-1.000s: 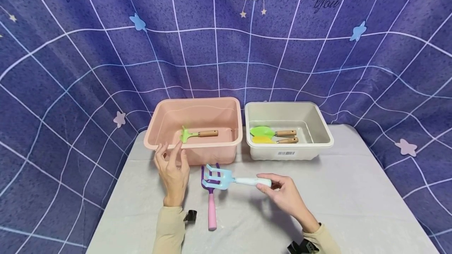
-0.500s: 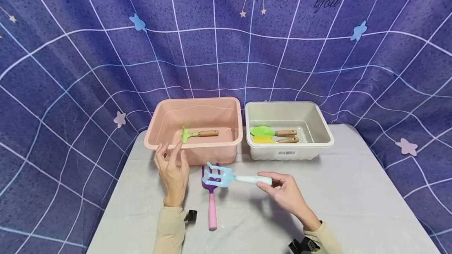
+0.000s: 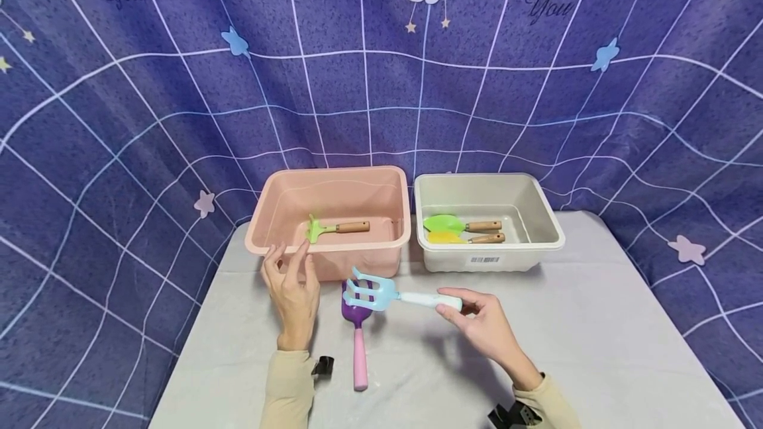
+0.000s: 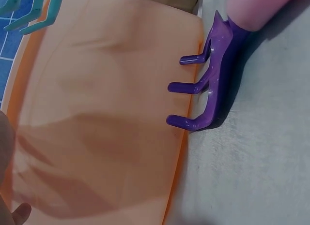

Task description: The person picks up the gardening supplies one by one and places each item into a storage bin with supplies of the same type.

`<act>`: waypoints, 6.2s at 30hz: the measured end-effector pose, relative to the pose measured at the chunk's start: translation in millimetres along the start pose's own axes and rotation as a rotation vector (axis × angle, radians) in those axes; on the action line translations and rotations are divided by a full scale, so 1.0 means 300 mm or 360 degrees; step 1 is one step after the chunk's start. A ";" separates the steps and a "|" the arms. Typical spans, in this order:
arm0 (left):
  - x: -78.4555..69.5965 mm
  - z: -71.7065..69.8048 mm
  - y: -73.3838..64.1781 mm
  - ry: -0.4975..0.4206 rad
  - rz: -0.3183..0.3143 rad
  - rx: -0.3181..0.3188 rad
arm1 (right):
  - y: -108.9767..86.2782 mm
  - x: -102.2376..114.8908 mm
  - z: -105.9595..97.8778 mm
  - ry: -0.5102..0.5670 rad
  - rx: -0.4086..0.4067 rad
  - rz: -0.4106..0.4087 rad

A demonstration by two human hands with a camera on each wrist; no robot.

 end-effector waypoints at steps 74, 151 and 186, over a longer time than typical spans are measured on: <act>0.006 -0.007 -0.002 0.0035 0.0007 0.0000 | 0.033 0.082 -0.055 -0.0062 -0.0097 -0.0040; 0.008 -0.015 -0.005 -0.0015 0.0030 -0.0021 | 0.092 0.147 -0.079 0.0053 -0.0085 -0.0067; 0.005 -0.018 -0.007 0.0005 0.0039 -0.0010 | 0.143 0.181 -0.064 0.0049 -0.0058 -0.0053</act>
Point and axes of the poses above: each hand's wrist, its own y-axis towards the middle knuckle, its own z-axis out of the palm, x = y × z, the point moved 2 cm from there along y, towards the middle knuckle, and after that the axes turned 5 degrees about x, right-handed, at the moved point
